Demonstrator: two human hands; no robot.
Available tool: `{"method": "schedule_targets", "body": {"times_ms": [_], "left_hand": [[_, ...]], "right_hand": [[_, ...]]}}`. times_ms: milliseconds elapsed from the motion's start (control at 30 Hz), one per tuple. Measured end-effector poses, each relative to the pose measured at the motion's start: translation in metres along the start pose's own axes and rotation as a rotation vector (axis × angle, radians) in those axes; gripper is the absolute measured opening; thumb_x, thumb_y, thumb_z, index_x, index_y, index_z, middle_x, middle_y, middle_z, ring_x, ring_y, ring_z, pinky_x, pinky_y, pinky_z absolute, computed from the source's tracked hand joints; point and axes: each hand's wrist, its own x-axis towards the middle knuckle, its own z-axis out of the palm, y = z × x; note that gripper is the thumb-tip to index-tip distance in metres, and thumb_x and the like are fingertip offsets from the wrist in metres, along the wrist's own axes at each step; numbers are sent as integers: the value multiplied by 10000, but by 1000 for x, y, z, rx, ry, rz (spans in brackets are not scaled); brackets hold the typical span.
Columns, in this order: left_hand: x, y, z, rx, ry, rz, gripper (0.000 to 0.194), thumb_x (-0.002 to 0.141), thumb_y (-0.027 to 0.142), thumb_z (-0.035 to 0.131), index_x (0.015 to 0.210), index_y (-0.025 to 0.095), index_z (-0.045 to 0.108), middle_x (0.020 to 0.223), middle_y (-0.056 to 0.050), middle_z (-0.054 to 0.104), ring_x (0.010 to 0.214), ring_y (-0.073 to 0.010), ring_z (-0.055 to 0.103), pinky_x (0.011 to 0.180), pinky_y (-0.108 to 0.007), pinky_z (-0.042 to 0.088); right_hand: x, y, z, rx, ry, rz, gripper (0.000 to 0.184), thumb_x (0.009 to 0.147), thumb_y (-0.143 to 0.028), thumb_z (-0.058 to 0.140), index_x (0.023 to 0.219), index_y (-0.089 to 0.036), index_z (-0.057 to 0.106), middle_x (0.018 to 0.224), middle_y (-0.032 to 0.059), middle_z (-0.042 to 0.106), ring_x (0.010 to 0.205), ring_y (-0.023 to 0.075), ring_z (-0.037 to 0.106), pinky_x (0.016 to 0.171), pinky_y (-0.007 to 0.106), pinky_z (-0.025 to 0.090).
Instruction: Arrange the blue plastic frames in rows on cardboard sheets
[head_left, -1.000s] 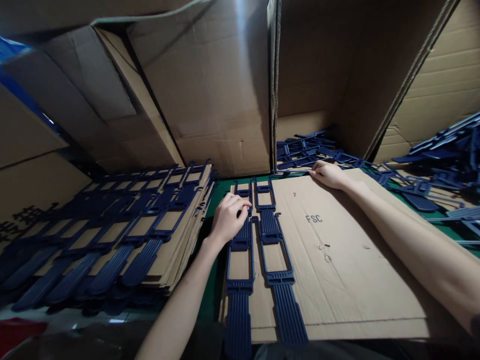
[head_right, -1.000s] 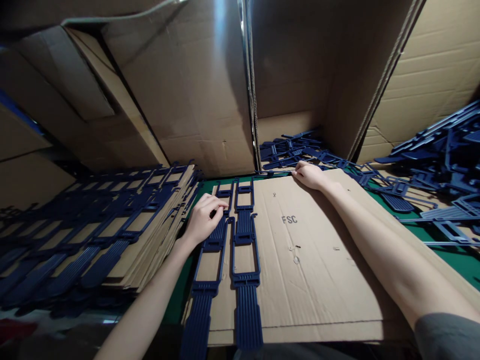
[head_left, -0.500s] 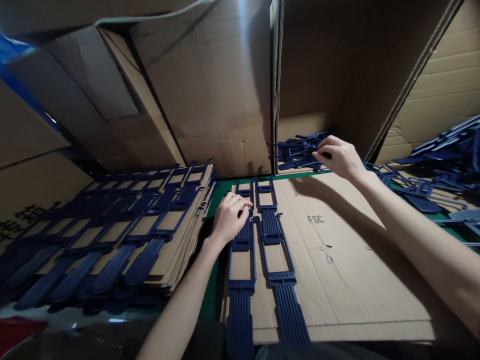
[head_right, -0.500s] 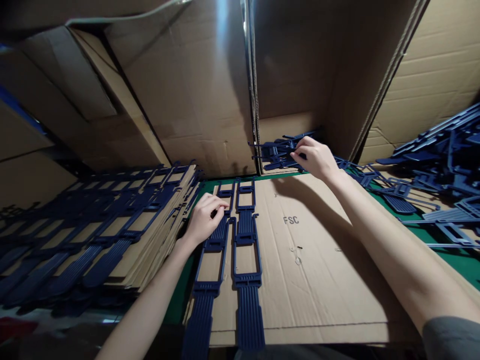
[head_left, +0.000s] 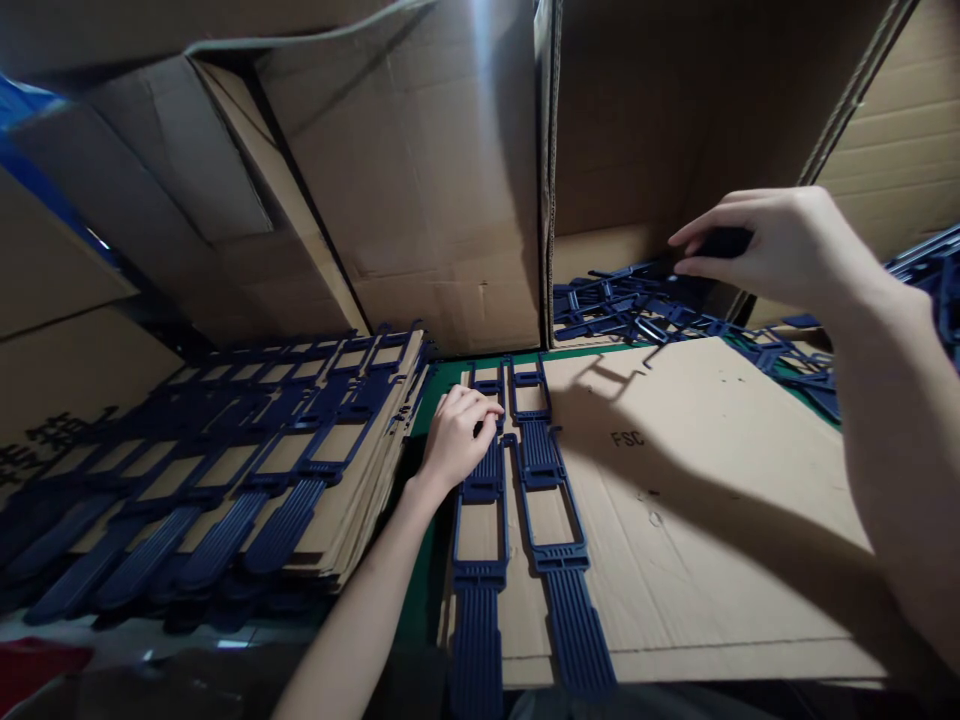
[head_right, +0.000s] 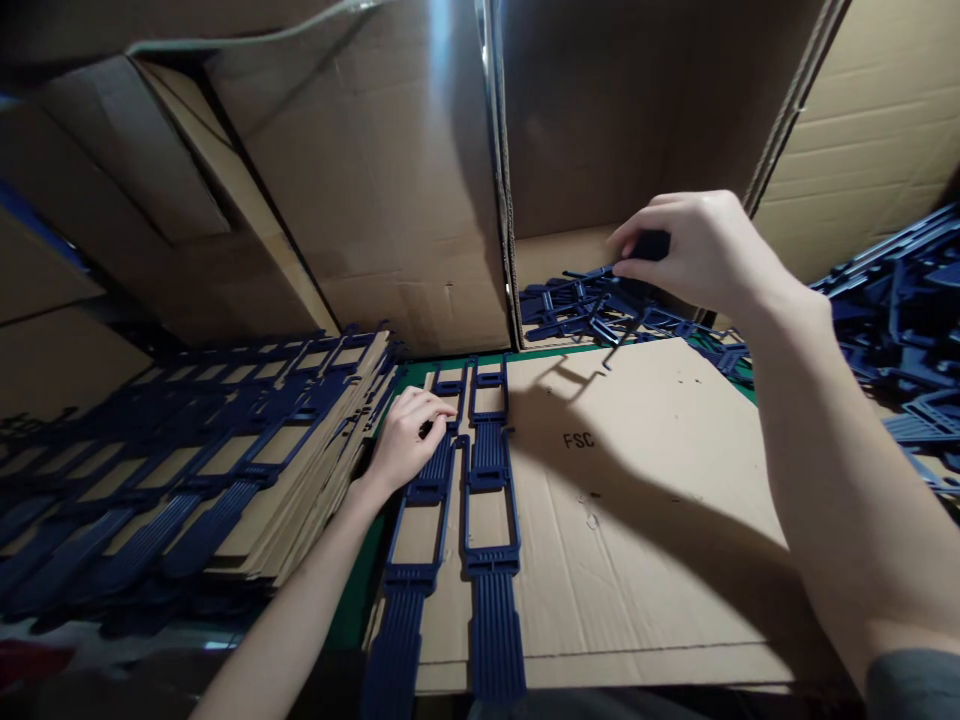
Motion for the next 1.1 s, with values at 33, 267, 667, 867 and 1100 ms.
{"method": "schedule_targets", "body": {"times_ms": [33,267,667,867,1100], "left_hand": [[0,0,0,0,-2,2,178,890,129,490,853,190,653,856,-29,660,890,-205,517,805,-363,436],[0,-1,0,12,-21,5,158,890,142,498,849,197,641,860,-33,653,905,-214,518,801,-367,430],[0,-2,-1,2,-14,-4,168,898,159,492,848,202,646,872,-26,663,910,-210,513,814,-370,426],[1,0,-2,-9,-4,-14,211,872,103,462,874,201,649,869,-30,655,910,-212,515,815,-368,434],[1,-1,-4,3,-18,1,333,787,-8,382,865,194,635,774,-35,591,840,-211,498,760,-351,437]], "right_hand": [[1,-8,-1,28,-32,-14,318,792,-471,622,924,-199,719,842,39,668,731,162,560,691,320,425],[4,-64,12,282,-334,-191,263,811,-408,581,839,-194,731,826,46,667,723,172,587,660,305,435],[-2,-106,30,716,-609,-272,206,799,-402,625,856,-231,725,878,33,671,802,167,608,731,290,470],[-1,-95,21,915,-1083,-276,273,770,-413,675,919,-186,704,928,40,688,906,168,631,797,264,482],[-3,-49,27,801,-1261,-92,329,681,-455,736,883,-198,696,892,33,694,802,162,633,697,259,486]]}}
